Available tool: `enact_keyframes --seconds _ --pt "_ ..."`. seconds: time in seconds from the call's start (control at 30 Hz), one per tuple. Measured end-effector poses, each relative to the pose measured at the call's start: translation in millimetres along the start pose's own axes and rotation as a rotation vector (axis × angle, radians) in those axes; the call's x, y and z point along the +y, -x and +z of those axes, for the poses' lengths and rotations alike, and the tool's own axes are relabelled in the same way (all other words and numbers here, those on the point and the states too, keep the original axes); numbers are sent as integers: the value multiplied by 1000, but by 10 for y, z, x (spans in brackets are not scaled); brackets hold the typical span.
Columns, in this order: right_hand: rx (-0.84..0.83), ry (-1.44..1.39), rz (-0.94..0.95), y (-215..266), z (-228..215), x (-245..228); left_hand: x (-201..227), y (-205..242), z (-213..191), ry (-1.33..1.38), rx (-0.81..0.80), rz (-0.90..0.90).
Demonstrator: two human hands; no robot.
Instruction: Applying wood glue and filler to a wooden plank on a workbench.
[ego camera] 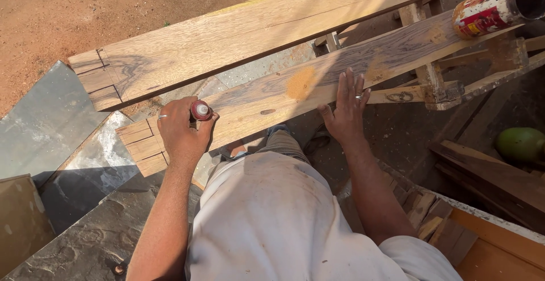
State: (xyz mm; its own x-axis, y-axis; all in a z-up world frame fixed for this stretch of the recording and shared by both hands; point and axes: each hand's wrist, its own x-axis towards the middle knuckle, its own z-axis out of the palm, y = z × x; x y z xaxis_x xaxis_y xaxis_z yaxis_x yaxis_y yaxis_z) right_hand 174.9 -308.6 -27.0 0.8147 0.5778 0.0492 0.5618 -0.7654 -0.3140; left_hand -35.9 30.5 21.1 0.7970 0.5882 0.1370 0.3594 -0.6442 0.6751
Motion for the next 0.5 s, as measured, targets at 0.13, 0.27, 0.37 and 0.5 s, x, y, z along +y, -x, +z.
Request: enact_keyframes --seconds 0.13,0.27,0.37,0.5 --pt "56 16 31 231 22 29 -87 19 84 -40 52 109" --pt "79 19 55 383 -17 76 -63 27 98 19 -1 74" --pt "101 -30 106 374 -63 242 -62 41 71 -55 4 61" --pt "176 -80 203 251 -97 747 -90 31 106 -76 -2 52"
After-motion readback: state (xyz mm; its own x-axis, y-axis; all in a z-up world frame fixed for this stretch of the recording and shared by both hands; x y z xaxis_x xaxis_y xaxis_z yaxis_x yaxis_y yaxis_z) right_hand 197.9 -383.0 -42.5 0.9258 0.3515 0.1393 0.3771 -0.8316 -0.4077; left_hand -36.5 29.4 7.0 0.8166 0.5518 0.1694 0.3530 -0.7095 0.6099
